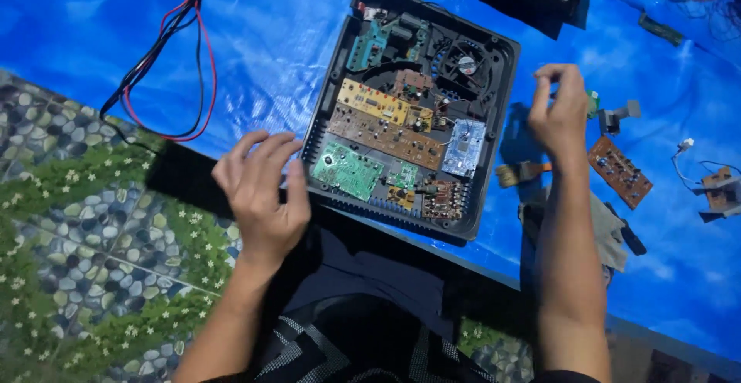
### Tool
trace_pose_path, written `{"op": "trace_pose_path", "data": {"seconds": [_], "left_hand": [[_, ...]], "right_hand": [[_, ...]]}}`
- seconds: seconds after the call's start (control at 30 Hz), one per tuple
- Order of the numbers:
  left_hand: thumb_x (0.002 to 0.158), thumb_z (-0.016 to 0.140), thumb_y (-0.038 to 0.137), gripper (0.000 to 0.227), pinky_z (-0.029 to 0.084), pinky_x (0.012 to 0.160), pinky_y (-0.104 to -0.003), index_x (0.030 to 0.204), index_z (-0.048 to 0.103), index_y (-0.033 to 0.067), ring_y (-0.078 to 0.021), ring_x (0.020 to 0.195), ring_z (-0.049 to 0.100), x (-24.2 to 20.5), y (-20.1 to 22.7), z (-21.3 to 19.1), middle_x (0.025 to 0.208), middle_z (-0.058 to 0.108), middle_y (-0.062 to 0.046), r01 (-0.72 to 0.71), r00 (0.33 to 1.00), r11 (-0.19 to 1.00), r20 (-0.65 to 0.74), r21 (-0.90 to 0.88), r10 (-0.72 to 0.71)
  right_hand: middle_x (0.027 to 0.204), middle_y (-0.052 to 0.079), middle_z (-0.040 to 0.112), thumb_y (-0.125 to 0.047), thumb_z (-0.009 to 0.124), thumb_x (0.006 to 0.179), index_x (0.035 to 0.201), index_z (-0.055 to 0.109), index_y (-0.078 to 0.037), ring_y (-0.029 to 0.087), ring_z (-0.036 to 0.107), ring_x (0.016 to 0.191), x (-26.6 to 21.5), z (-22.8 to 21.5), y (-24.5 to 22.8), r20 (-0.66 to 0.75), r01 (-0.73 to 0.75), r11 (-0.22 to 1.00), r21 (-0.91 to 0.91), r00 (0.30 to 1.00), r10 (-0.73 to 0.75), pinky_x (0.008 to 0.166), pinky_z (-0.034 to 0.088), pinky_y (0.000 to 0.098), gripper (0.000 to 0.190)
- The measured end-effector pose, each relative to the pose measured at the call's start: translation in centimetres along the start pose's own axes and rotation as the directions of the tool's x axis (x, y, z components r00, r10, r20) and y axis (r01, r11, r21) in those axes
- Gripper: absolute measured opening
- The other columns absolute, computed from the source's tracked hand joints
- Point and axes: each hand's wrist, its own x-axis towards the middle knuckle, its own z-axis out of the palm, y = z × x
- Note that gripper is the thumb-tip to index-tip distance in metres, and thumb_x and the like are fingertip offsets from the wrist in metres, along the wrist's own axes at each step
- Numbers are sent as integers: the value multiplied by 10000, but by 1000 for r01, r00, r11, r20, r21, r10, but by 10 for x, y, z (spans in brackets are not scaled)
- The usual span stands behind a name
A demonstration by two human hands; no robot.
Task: The person works on an open electronic device, manipulating wires and components on the circuit boards. They use a multimeter to test connections and handle various small parts and tools on the blue work surface.
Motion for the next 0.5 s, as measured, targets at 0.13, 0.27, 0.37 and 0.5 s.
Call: {"op": "trace_pose_path", "data": {"seconds": [0.13, 0.27, 0.37, 0.5], "left_hand": [[976, 655, 156, 197, 330, 987, -457, 1128, 761, 89, -347, 1163, 606, -11, 8, 19, 1186, 729, -90, -59, 997, 998, 41, 7, 58], [971, 657, 156, 200, 325, 997, -459, 1127, 758, 85, -356, 1212, 588, -10, 26, 23, 1215, 710, -104, -81, 992, 994, 92, -74, 88], [988, 653, 158, 168, 322, 1011, -456, 1086, 761, 75, -357, 1223, 581, -8, 27, 17, 1206, 711, -103, -74, 993, 993, 84, -96, 82], [980, 664, 128, 123, 356, 1004, -442, 1016, 770, 76, -338, 1167, 614, -12, 14, 10, 1125, 739, -83, -48, 997, 995, 51, -91, 53]], "right_hand": [[1136, 162, 645, 20, 528, 1075, 1080, 566, -27, 397, 613, 1063, 3, 9, -56, 66, 162, 986, 44, 984, -165, 988, 450, 471, 61], [1046, 136, 690, -14, 539, 1068, 1088, 562, -38, 373, 652, 978, -5, 26, -97, 151, 161, 982, 99, 973, -175, 919, 483, 463, 38], [965, 175, 717, -10, 536, 1072, 1160, 542, -20, 411, 689, 857, -8, 32, -112, 147, 98, 982, 164, 982, -122, 807, 538, 487, 89], [870, 127, 728, 55, 479, 1057, 1281, 544, -25, 361, 692, 690, 0, 26, -126, 126, -10, 962, 271, 992, -25, 685, 557, 453, 247]]}}
